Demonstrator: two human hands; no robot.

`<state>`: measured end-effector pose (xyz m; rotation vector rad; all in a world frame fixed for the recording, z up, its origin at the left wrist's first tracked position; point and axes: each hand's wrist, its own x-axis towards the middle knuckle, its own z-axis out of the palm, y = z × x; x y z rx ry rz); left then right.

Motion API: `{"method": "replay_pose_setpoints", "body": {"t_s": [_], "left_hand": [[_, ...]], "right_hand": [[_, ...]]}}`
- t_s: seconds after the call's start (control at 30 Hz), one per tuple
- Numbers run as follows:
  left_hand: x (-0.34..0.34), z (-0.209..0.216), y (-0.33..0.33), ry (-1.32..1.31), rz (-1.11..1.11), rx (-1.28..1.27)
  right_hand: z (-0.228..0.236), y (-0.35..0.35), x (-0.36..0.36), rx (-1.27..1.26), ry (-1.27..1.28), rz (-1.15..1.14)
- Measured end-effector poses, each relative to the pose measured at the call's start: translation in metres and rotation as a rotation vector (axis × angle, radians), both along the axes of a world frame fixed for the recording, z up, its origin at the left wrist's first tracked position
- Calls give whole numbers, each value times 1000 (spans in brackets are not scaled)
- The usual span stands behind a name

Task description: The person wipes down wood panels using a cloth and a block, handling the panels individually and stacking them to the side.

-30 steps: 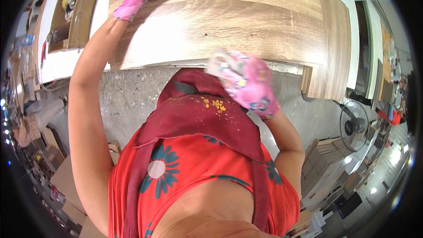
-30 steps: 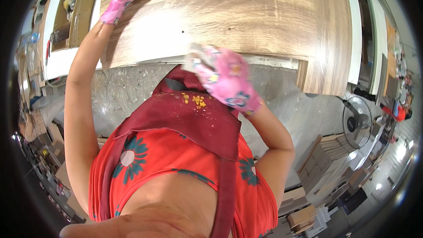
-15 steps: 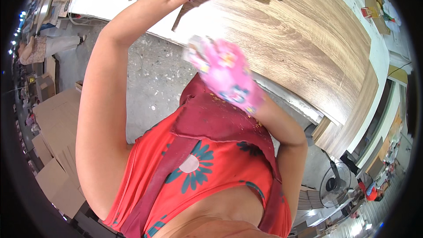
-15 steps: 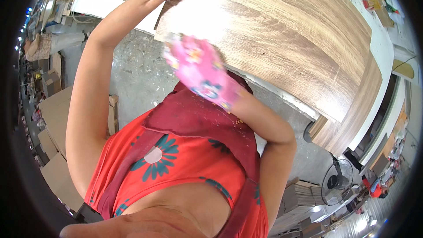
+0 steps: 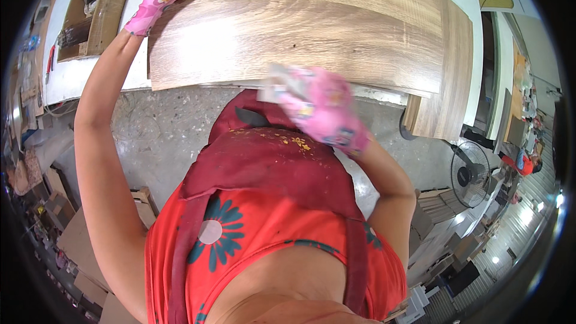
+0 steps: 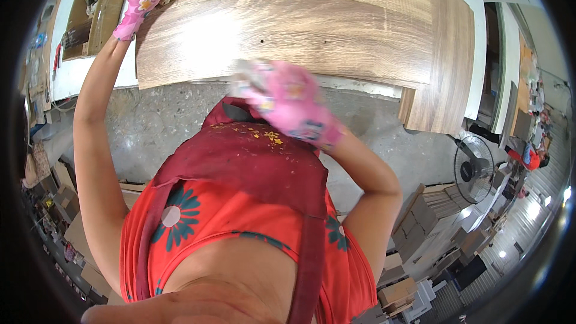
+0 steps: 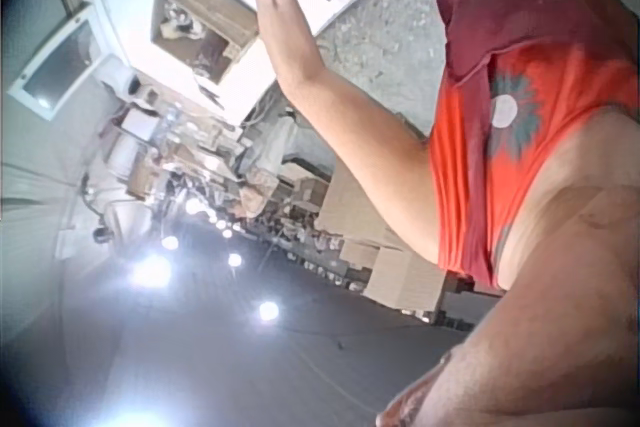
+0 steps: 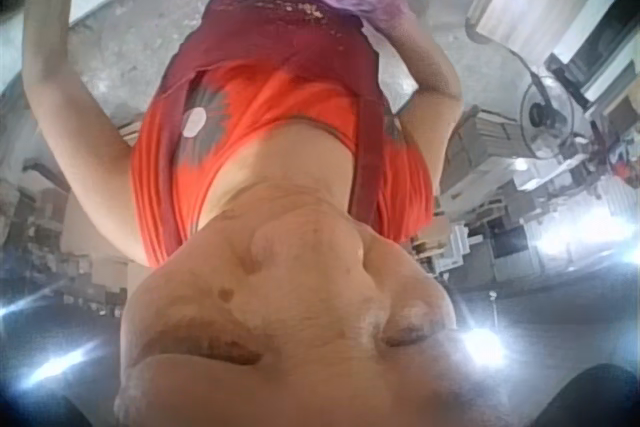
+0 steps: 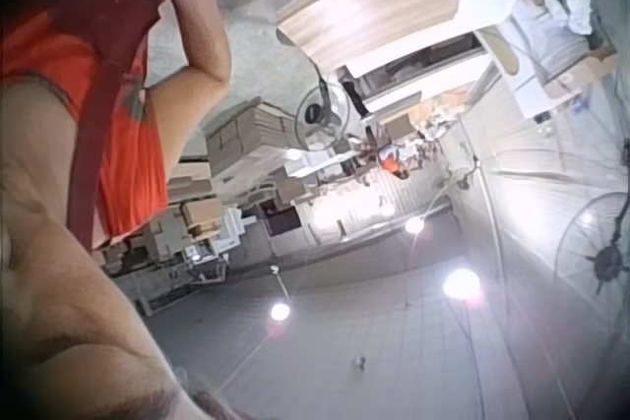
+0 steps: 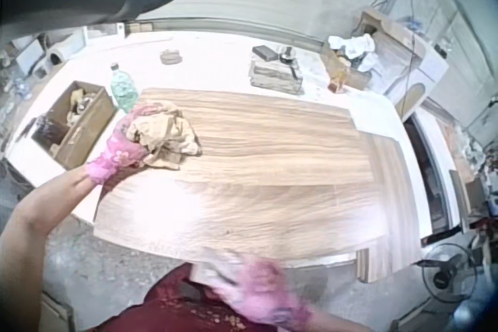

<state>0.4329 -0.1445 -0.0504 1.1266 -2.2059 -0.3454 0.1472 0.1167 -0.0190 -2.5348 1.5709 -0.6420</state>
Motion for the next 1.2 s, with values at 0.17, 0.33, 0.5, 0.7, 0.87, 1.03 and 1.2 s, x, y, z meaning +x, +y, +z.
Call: {"method": "replay_pose_setpoints", "body": {"t_s": [0.17, 0.33, 0.5, 0.7, 0.87, 1.03, 1.2], "left_hand": [[-13, -9, -12, 133, -42, -21], [-26, -13, -23, 464, -174, 159], [53, -52, -43, -990, -265, -661], [-85, 70, 127, -315, -784, 249], [-97, 39, 125, -248, -829, 123], [-190, 23, 111, -48, -1093, 203], [-342, 3, 122, 8, -1203, 128]], "right_hand": [[11, 68, -147, 2, 497, -427], [30, 103, -271, 143, 589, -1128], [33, 66, -270, -177, -620, -1109], [3, -2, -253, -171, -1052, -1039], [-16, -8, -251, -242, -1339, -906], [-33, -7, -261, -263, -1544, -827], [-30, 17, -264, -227, -815, -994]]}}
